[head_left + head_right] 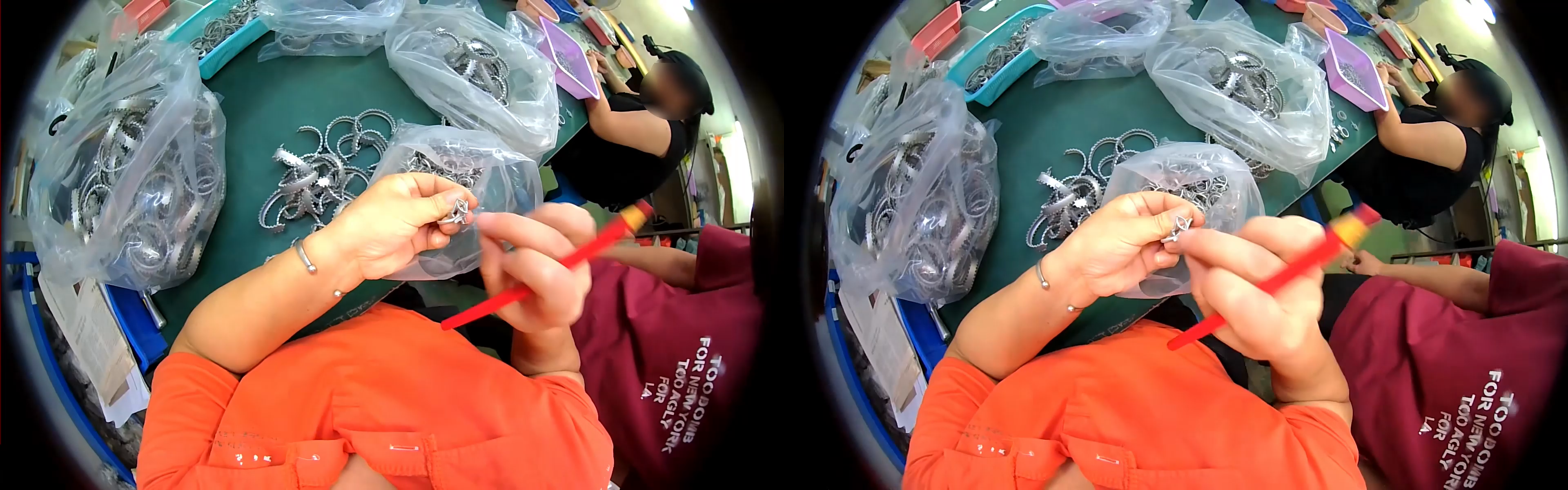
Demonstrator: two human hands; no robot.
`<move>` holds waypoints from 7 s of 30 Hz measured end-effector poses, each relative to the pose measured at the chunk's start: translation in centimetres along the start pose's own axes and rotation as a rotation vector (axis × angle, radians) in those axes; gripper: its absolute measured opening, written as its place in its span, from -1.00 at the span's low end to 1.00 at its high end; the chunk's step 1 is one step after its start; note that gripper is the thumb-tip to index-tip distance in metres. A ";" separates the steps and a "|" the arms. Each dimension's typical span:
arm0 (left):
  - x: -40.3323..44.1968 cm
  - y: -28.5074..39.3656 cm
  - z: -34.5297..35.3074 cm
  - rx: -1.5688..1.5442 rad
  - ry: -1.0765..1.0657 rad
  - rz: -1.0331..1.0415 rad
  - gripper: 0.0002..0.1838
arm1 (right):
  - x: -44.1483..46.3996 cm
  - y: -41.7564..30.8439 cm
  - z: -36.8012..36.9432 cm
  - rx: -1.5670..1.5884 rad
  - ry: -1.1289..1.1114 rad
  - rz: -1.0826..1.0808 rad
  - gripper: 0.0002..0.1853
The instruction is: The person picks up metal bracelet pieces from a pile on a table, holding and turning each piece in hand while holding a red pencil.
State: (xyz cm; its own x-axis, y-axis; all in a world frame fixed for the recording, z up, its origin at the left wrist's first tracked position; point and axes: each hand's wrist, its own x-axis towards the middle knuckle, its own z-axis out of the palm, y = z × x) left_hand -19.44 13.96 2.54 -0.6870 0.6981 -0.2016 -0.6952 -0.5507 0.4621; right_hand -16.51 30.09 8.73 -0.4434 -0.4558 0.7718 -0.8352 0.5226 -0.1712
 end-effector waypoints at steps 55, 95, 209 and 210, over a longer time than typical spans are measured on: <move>-1.6 4.5 1.7 1.054 0.161 0.370 -0.66 | -1.0 1.3 0.0 0.300 0.100 0.752 -0.74; -11.3 -0.3 -7.5 0.894 0.711 1.012 -0.76 | 5.0 8.5 -4.9 0.455 0.837 0.599 -0.78; -10.9 -2.8 -10.2 1.880 0.932 0.740 -0.60 | 1.1 7.8 24.2 0.611 -0.686 0.305 -0.77; -10.9 -2.9 -10.4 1.872 0.914 0.756 -0.60 | 1.3 7.7 23.7 0.536 -0.667 0.243 -0.78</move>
State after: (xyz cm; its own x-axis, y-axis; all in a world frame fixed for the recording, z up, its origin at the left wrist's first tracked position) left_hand -12.15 3.25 -5.57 -0.9211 -0.0187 0.3889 0.2235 0.7924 0.5676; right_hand -31.23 16.43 -6.10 -0.5854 -0.7885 0.1886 -0.6595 0.3278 -0.6765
